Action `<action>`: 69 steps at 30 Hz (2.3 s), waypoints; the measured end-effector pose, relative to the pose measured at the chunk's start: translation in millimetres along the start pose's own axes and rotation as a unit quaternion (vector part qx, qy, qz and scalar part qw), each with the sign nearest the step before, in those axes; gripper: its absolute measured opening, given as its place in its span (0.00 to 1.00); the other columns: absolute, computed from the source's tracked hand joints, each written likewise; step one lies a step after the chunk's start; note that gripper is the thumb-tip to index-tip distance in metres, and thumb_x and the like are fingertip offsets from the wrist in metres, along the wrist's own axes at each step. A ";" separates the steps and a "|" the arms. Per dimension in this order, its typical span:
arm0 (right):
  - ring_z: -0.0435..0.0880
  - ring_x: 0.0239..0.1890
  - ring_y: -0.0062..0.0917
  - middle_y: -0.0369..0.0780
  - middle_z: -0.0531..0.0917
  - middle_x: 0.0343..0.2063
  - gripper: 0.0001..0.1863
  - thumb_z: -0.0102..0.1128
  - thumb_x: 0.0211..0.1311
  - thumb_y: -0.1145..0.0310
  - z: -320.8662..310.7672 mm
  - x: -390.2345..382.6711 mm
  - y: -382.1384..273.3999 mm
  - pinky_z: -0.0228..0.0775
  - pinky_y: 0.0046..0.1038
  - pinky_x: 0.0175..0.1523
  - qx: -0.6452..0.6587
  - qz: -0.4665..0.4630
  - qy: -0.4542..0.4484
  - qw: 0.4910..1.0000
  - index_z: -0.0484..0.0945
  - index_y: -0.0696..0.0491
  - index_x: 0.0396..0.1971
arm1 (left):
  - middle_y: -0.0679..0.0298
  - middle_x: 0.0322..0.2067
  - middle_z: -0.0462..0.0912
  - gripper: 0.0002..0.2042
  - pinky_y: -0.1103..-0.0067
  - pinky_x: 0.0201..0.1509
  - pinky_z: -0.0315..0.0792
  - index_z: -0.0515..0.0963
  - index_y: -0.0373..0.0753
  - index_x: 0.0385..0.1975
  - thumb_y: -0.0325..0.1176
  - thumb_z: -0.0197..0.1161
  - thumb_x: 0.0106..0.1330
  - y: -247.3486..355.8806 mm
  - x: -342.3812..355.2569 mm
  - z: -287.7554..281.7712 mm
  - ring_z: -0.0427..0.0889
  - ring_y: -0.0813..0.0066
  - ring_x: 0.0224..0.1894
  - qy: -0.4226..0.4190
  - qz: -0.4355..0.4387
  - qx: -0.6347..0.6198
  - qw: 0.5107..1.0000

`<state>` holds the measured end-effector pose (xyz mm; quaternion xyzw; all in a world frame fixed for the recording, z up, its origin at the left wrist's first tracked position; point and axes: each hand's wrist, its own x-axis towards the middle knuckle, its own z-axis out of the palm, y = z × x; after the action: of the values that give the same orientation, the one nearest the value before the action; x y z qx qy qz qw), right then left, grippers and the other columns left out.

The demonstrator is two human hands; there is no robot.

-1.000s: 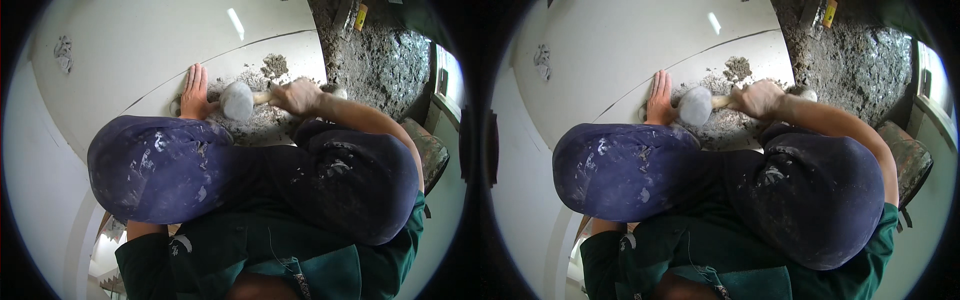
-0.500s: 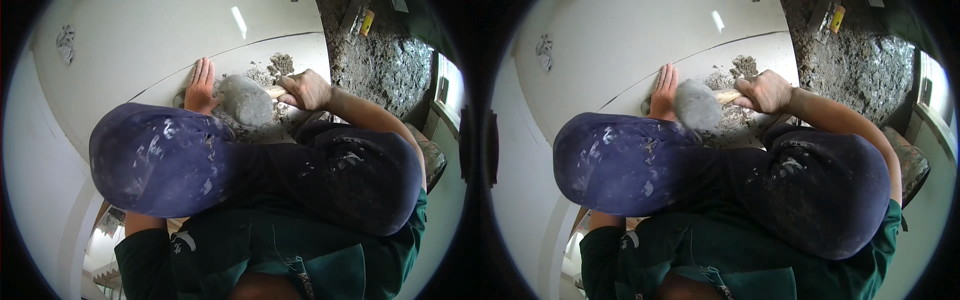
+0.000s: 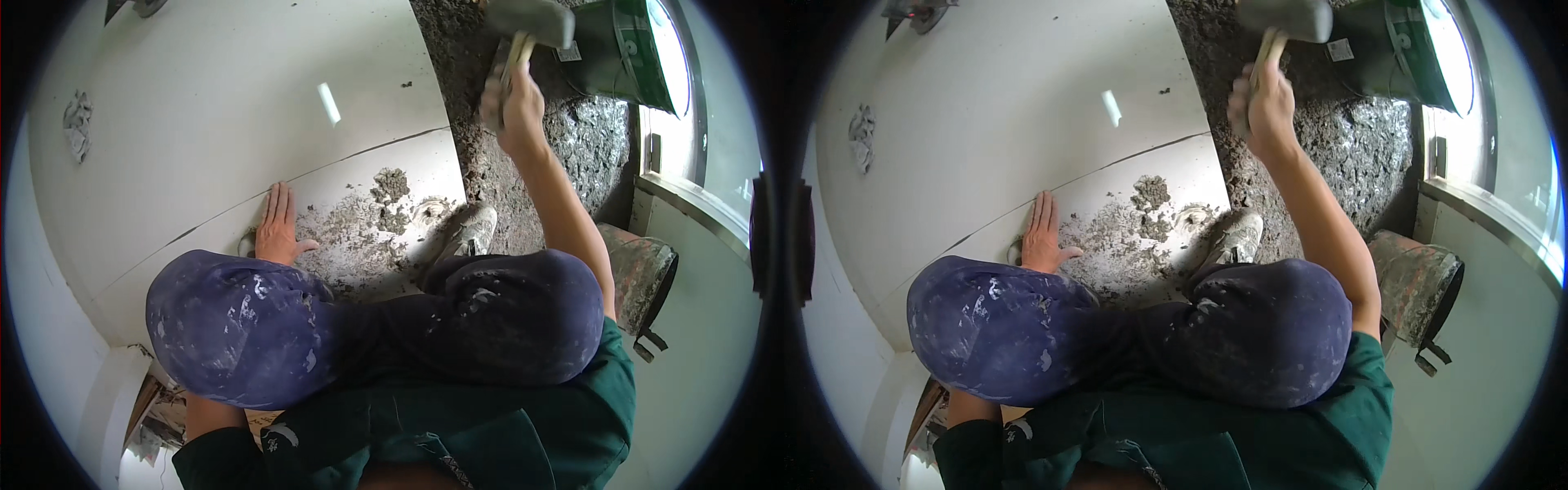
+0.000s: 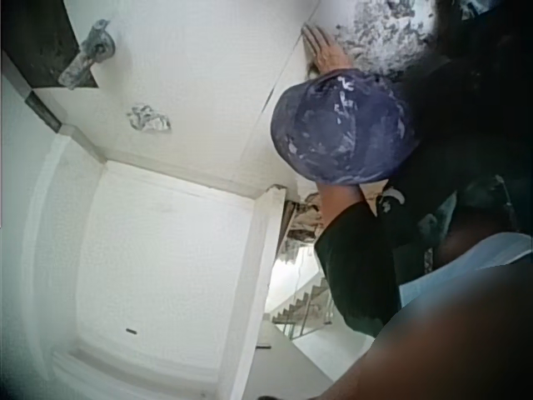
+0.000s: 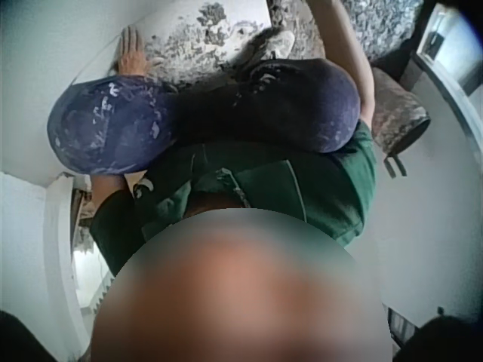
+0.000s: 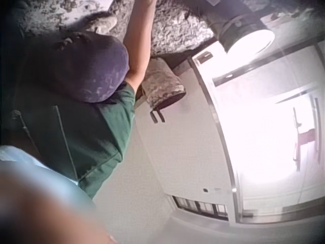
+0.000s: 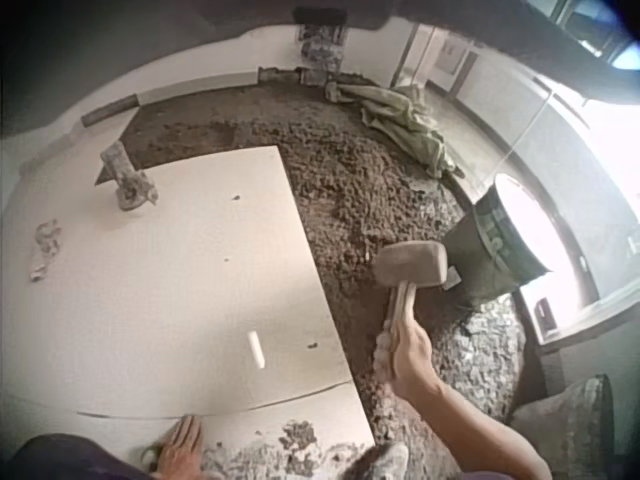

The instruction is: Installing floor tiles by applying mortar and leveling them using a rubber mallet.

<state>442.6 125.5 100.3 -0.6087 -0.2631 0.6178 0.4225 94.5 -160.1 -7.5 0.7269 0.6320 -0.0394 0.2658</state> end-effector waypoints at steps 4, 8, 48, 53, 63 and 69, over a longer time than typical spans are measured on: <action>0.69 0.17 0.17 0.32 0.71 0.21 0.26 0.49 0.77 0.41 41.5 11.6 3.7 0.60 0.22 0.18 0.022 0.108 0.070 0.991 0.70 0.52 0.39 | 0.46 0.78 0.47 0.63 0.62 0.83 0.42 0.50 0.26 0.75 0.64 0.71 0.45 1.4 4.5 5.6 0.44 0.50 0.80 0.001 0.001 0.001 1.000; 0.66 0.19 0.13 0.30 0.70 0.25 0.21 0.45 0.80 0.48 7.5 45.8 -7.7 0.61 0.19 0.23 0.021 0.192 -0.125 0.973 0.71 0.53 0.39 | 0.45 0.78 0.47 0.63 0.61 0.83 0.42 0.49 0.26 0.75 0.63 0.72 0.46 -0.1 -0.4 8.2 0.43 0.49 0.80 0.003 0.008 0.002 1.000; 0.65 0.12 0.16 0.28 0.70 0.16 0.29 0.54 0.68 0.32 -12.8 44.8 -1.6 0.55 0.22 0.16 -0.079 0.133 -0.172 0.973 0.68 0.44 0.25 | 0.41 0.77 0.47 0.63 0.58 0.83 0.40 0.50 0.22 0.73 0.74 0.60 0.51 -9.8 38.4 24.9 0.41 0.46 0.80 -0.017 0.084 0.089 0.992; 0.82 0.20 0.42 0.49 0.80 0.21 0.18 0.51 0.78 0.55 -56.0 -12.7 69.7 0.73 0.39 0.23 -0.515 -0.291 -0.176 0.787 0.72 0.58 0.37 | 0.41 0.77 0.47 0.61 0.58 0.83 0.41 0.51 0.24 0.74 0.69 0.67 0.51 -0.9 15.2 -0.7 0.42 0.49 0.81 -0.063 0.065 0.104 0.990; 0.67 0.10 0.25 0.35 0.74 0.16 0.20 0.40 0.81 0.49 -50.3 -77.0 140.5 0.59 0.34 0.12 -0.631 -0.189 -0.500 0.561 0.68 0.52 0.47 | 0.48 0.78 0.46 0.62 0.61 0.83 0.43 0.46 0.30 0.76 0.63 0.71 0.49 -10.0 20.5 2.9 0.44 0.52 0.81 0.008 0.090 0.044 0.995; 0.83 0.25 0.43 0.45 0.81 0.24 0.16 0.62 0.66 0.57 -28.4 -97.1 102.7 0.76 0.43 0.27 -0.543 -0.312 -0.573 0.528 0.73 0.55 0.39 | 0.44 0.77 0.47 0.43 0.64 0.83 0.44 0.57 0.31 0.74 0.41 0.69 0.61 11.0 47.1 -110.8 0.46 0.53 0.81 -0.374 -0.074 -0.331 0.863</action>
<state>440.0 -13.5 62.0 -0.1150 -0.9067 0.4004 -0.0656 83.2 -70.1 72.5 0.4783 0.5128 -0.1161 0.7034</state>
